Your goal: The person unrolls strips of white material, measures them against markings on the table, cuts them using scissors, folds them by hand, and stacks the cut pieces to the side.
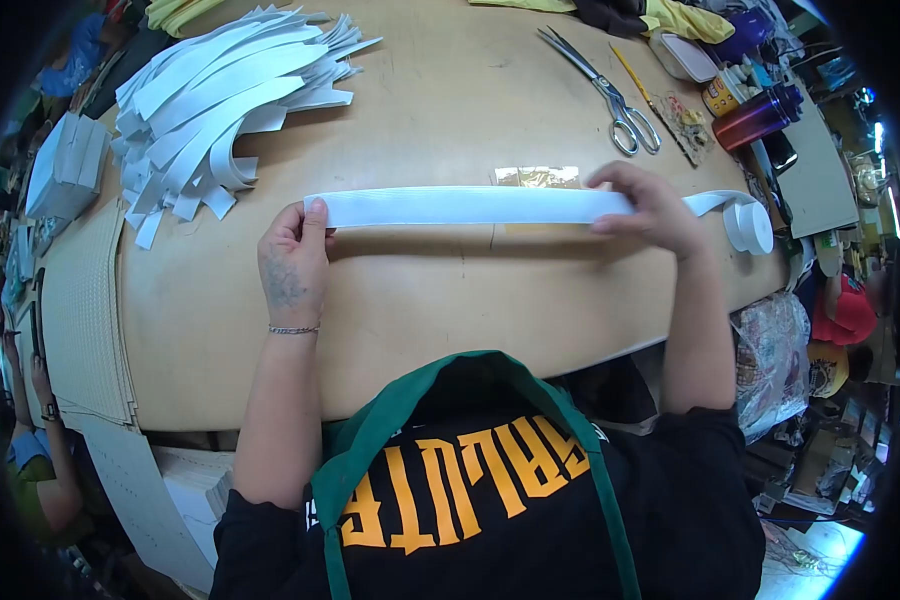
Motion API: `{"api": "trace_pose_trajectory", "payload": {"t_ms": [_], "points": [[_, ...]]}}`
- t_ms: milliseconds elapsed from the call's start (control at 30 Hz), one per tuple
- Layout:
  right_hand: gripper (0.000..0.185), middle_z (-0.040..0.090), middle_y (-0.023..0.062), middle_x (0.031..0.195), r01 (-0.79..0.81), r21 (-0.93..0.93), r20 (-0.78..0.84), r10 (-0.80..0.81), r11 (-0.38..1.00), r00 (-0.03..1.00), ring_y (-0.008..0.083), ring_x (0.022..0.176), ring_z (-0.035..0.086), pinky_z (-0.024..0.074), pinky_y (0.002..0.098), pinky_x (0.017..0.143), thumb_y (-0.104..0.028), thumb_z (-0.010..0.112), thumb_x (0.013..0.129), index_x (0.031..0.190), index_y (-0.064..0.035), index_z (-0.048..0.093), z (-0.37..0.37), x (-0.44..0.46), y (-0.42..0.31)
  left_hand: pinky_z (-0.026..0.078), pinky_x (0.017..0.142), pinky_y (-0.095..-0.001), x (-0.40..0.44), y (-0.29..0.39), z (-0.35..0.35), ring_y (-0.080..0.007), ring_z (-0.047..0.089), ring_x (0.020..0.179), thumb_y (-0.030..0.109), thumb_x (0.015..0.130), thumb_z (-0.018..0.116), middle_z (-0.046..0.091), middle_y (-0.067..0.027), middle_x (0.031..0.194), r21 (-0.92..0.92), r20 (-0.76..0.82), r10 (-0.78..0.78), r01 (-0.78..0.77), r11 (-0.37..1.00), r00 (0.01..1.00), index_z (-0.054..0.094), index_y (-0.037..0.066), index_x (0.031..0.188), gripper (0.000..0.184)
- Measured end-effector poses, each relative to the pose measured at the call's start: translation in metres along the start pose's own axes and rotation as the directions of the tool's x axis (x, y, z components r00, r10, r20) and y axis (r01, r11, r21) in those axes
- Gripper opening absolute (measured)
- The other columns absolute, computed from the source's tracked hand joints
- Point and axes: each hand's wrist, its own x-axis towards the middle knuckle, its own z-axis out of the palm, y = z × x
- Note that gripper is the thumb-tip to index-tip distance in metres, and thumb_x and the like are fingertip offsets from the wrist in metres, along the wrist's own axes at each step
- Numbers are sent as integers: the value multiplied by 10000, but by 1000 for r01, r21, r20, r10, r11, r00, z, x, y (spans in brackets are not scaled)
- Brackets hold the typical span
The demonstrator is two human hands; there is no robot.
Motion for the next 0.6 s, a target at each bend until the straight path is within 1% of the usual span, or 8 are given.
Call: {"api": "trace_pose_trajectory", "payload": {"t_ms": [67,167,267,300,333,367,400,600], "points": [[421,611,51,884,-100,233,22,97,967,995,132,850,577,450,261,766,-200,797,655,993,-36,609,-20,-4,58,427,570,-188,-2,0,2,-54,503,595,216,919,558,573,-6,694,-52,-13,-86,85,995,996,632,0,868,233],[415,611,20,860,-254,263,41,253,931,967,112,805,571,455,261,740,-154,799,654,1006,-60,600,-39,2,92,401,517,-166,-9,4,5,-47,505,549,219,900,584,600,5,717,-121,-41,-170,164,979,985,639,47,886,181],[431,618,67,946,-277,-292,-155,241,915,958,188,883,580,460,313,800,-117,796,636,1008,-45,592,-28,24,58,395,494,-159,-9,-4,5,-45,508,544,212,893,593,599,6,709,-187,-47,-166,154,970,985,638,57,907,162],[423,599,114,1083,-203,-463,-284,72,863,956,271,1024,549,431,375,871,-149,781,634,1006,-56,601,-11,34,32,395,488,-159,-10,-3,3,-43,506,540,214,893,592,598,9,709,-193,-45,-174,163,968,984,637,60,913,161],[439,580,111,1119,92,-432,-317,-247,897,916,276,1058,527,407,387,902,-166,782,627,1016,-79,598,17,50,8,394,482,-158,-10,-2,2,-40,505,537,215,893,592,597,12,709,-197,-45,-184,172,965,982,635,63,919,160],[455,561,107,1155,380,-407,-364,-529,831,767,281,1093,506,384,399,933,-182,784,619,1025,-101,595,49,66,-20,393,475,-158,-10,-1,2,-38,503,533,216,893,591,596,16,709,-200,-46,-193,181,963,980,634,66,925,159],[426,563,92,1150,588,-212,-319,-624,780,713,272,1108,497,351,410,970,-213,773,641,1015,-123,590,85,76,-52,404,496,-171,-11,1,0,-48,509,541,204,898,583,593,6,710,-208,-28,-214,204,957,976,634,45,916,168],[299,595,92,1073,675,65,-270,-639,735,721,280,1005,558,448,394,885,-136,730,693,955,-84,598,170,104,-110,460,594,-203,-14,14,-4,-71,562,663,171,911,563,616,-27,787,-290,43,-271,272,918,961,633,-20,941,206]]}}
